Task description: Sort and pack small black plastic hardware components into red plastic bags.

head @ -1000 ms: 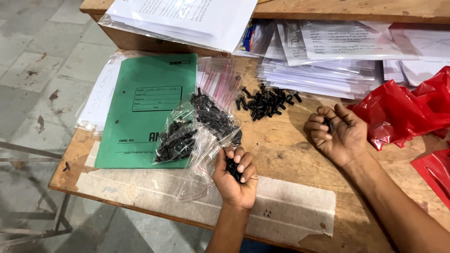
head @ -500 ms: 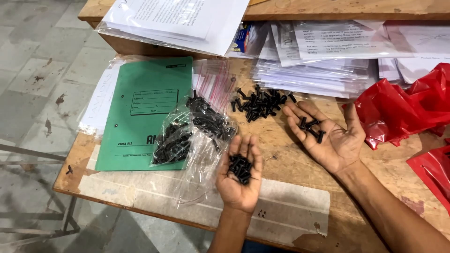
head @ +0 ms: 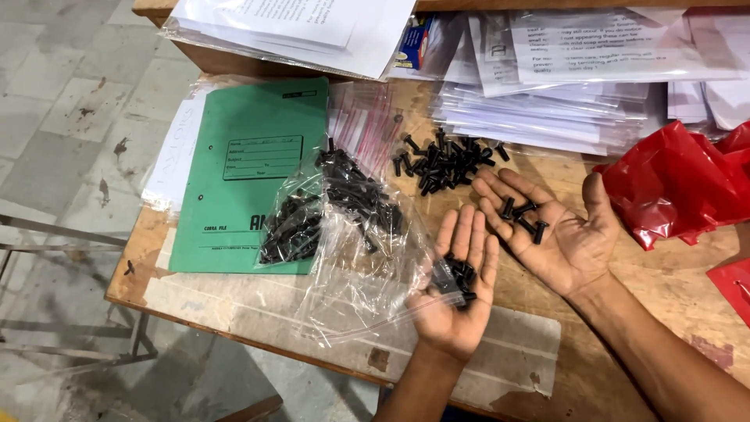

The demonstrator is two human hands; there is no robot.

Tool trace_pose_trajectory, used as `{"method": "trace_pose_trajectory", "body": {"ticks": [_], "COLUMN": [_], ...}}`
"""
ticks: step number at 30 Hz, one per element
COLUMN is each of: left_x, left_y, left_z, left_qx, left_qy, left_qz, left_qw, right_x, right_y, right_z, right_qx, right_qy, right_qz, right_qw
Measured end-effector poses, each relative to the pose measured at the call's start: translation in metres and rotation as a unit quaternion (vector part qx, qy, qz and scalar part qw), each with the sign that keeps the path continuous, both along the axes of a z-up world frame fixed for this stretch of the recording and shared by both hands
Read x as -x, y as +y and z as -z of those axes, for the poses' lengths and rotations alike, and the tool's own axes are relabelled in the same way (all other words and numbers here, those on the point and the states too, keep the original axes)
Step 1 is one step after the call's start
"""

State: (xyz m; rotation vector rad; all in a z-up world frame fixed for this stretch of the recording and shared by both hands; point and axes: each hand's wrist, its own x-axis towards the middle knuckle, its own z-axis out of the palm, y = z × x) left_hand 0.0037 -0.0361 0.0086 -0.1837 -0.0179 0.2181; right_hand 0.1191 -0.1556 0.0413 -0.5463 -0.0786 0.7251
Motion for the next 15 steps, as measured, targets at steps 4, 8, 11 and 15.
{"method": "trace_pose_trajectory", "body": {"ticks": [4, 8, 11, 15], "left_x": [-0.001, -0.004, -0.008, -0.010], "left_y": [-0.003, -0.010, -0.019, -0.038], "left_z": [0.000, 0.000, -0.009, -0.022], "left_qx": [-0.031, -0.055, -0.058, -0.046], "left_qy": [-0.008, 0.027, 0.061, 0.087], "left_qz": [0.016, 0.029, 0.041, 0.071], "left_qw": [0.999, 0.998, 0.996, 0.993], "right_x": [-0.001, 0.003, 0.011, 0.033], "right_y": [0.000, -0.004, -0.010, -0.027], "right_z": [0.000, -0.006, -0.022, -0.049], "right_qx": [-0.002, -0.009, -0.002, 0.049], "right_qy": [0.002, 0.002, 0.016, 0.042], "right_qz": [0.011, 0.028, 0.069, 0.145], "right_qw": [1.000, 1.000, 0.997, 0.987]}}
